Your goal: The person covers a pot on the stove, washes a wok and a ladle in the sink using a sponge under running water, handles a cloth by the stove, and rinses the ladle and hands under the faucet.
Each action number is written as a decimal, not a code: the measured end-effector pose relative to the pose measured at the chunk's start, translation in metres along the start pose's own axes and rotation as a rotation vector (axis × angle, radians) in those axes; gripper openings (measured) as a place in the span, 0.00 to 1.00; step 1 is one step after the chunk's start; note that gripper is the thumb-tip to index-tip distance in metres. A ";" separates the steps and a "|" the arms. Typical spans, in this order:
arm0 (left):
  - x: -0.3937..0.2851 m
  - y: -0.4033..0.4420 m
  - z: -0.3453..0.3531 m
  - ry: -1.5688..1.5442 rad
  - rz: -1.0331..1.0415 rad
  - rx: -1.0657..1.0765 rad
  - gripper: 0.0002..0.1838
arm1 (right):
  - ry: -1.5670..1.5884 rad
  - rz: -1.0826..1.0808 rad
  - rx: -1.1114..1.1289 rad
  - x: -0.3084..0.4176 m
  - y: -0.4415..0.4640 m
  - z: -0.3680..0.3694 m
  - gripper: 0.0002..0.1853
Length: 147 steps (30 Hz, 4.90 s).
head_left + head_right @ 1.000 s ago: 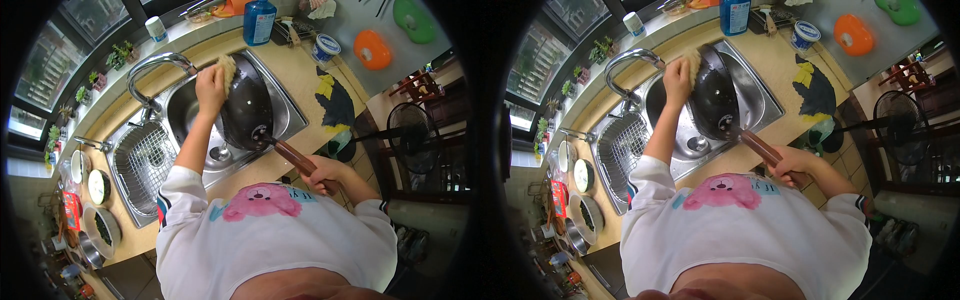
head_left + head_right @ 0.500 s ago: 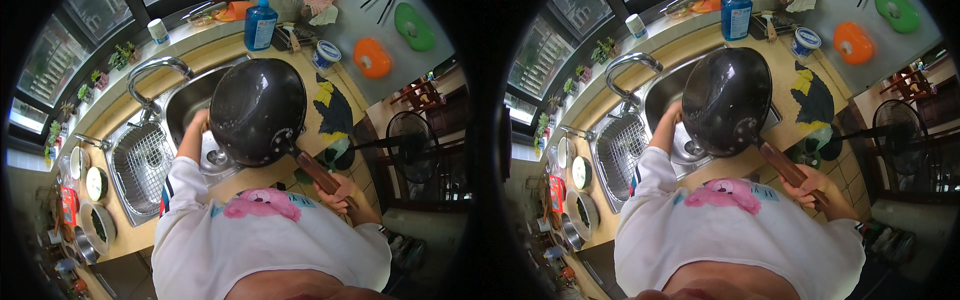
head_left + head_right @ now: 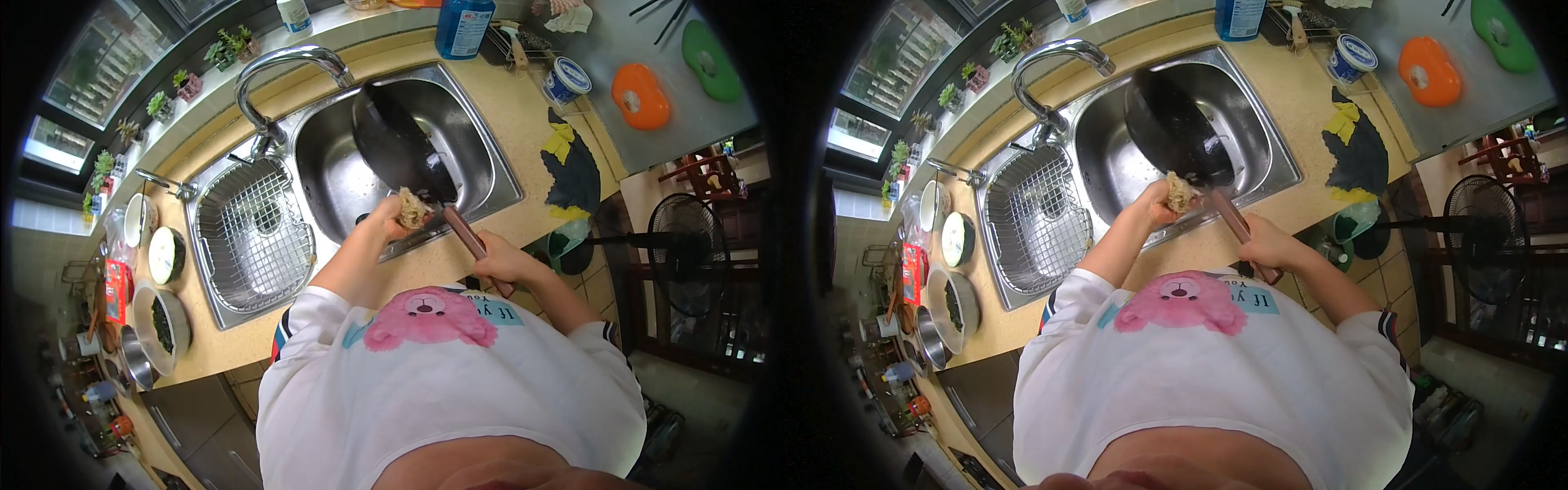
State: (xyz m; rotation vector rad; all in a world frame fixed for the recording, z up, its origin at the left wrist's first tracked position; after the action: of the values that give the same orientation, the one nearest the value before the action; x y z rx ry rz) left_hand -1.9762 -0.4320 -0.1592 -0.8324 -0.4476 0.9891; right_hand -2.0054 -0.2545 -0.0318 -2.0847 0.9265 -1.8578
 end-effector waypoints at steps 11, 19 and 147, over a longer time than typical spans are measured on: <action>-0.037 -0.028 -0.091 -0.116 0.219 -0.173 0.17 | -0.592 -0.157 -0.112 0.005 0.044 -0.010 0.13; -0.073 -0.110 -0.106 0.217 0.650 -0.492 0.12 | -0.034 -0.133 -0.032 -0.025 0.065 -0.002 0.16; -0.114 -0.007 -0.112 2.679 -0.588 -0.825 0.19 | 1.420 0.212 0.277 0.023 0.055 -0.058 0.12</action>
State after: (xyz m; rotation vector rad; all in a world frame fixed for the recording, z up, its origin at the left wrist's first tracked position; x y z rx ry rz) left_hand -1.9538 -0.5786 -0.2199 -1.7563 1.2878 -1.3647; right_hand -2.0778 -0.2955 -0.0312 -0.2310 0.8884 -2.9603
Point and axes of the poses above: each hand's wrist, its own y-axis towards the middle knuckle, its own z-axis out of the palm, x = y × z, the point moved 6 cm from there along y, towards the middle knuckle, and after that the axes turned 10 degrees about -z, right-handed, at the moved point
